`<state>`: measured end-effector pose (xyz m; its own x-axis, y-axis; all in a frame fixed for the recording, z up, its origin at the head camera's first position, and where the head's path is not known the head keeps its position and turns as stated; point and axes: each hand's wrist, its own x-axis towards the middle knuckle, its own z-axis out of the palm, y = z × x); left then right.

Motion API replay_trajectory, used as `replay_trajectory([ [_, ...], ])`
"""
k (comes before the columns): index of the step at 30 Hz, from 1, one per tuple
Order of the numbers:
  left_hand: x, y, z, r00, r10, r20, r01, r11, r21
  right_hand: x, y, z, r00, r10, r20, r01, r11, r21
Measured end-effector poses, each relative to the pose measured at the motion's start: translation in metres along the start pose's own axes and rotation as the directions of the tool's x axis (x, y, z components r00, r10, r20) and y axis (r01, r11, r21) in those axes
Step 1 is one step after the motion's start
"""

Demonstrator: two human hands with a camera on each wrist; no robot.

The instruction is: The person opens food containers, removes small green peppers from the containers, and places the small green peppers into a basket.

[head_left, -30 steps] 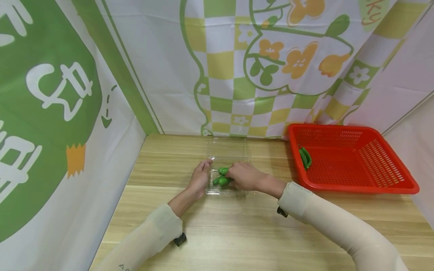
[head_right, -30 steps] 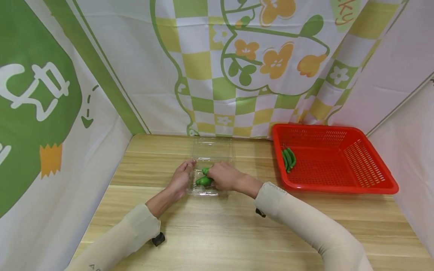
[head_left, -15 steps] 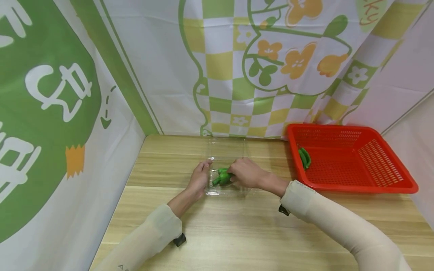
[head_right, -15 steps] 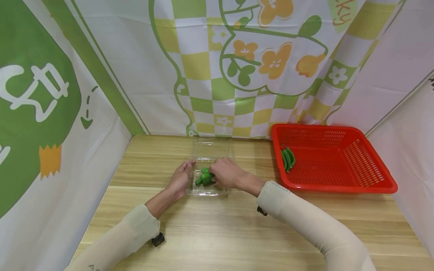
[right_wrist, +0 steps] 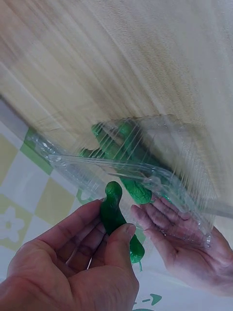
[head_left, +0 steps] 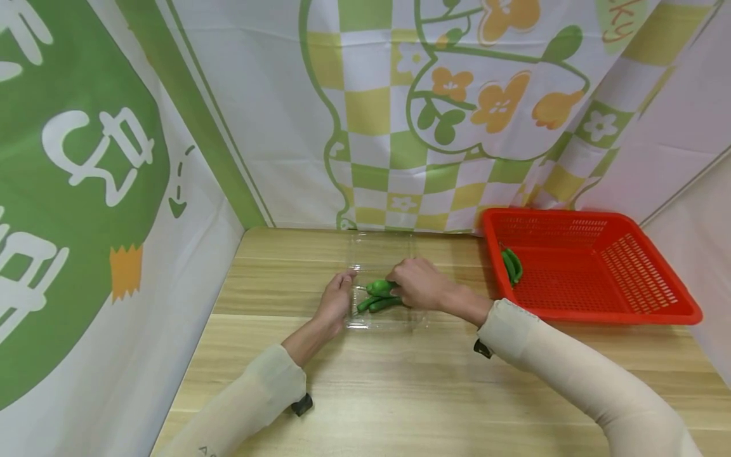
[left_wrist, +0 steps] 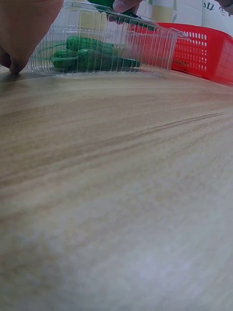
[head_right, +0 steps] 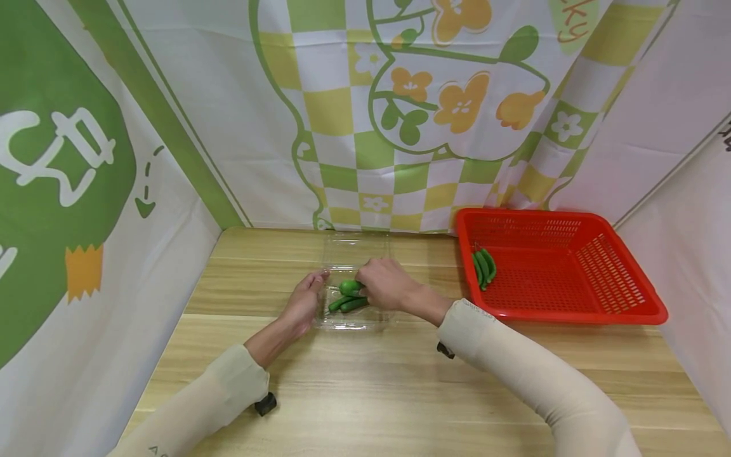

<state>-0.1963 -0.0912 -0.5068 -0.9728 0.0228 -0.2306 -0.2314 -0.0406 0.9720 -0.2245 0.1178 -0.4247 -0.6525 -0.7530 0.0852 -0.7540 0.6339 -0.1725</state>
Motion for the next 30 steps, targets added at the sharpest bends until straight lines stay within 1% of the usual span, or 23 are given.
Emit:
replay_trajectory([
  [8,-0.001,0.000,-0.001,1.000,-0.001,-0.012,0.001,1.000,0.006,-0.001,0.003,-0.004,0.999,-0.007,-0.033,0.007,1.000,0.003],
  [13,-0.001,0.000,0.000,1.000,0.007,-0.008,-0.007,1.000,-0.011,-0.002,0.005,-0.006,0.998,0.012,-0.056,-0.013,1.000,-0.015],
  [16,-0.001,0.000,0.000,1.000,0.007,-0.004,-0.007,1.000,-0.013,-0.004,0.008,-0.007,0.998,0.025,-0.058,-0.026,1.000,-0.009],
  [25,-0.003,0.002,-0.002,1.000,0.003,0.031,-0.002,1.000,-0.028,-0.007,0.013,-0.015,0.997,0.038,-0.068,-0.035,0.999,0.041],
  [30,-0.002,0.002,-0.002,1.000,0.003,0.022,-0.002,1.000,-0.025,-0.010,0.016,-0.020,0.996,0.053,-0.072,-0.046,0.995,0.088],
])
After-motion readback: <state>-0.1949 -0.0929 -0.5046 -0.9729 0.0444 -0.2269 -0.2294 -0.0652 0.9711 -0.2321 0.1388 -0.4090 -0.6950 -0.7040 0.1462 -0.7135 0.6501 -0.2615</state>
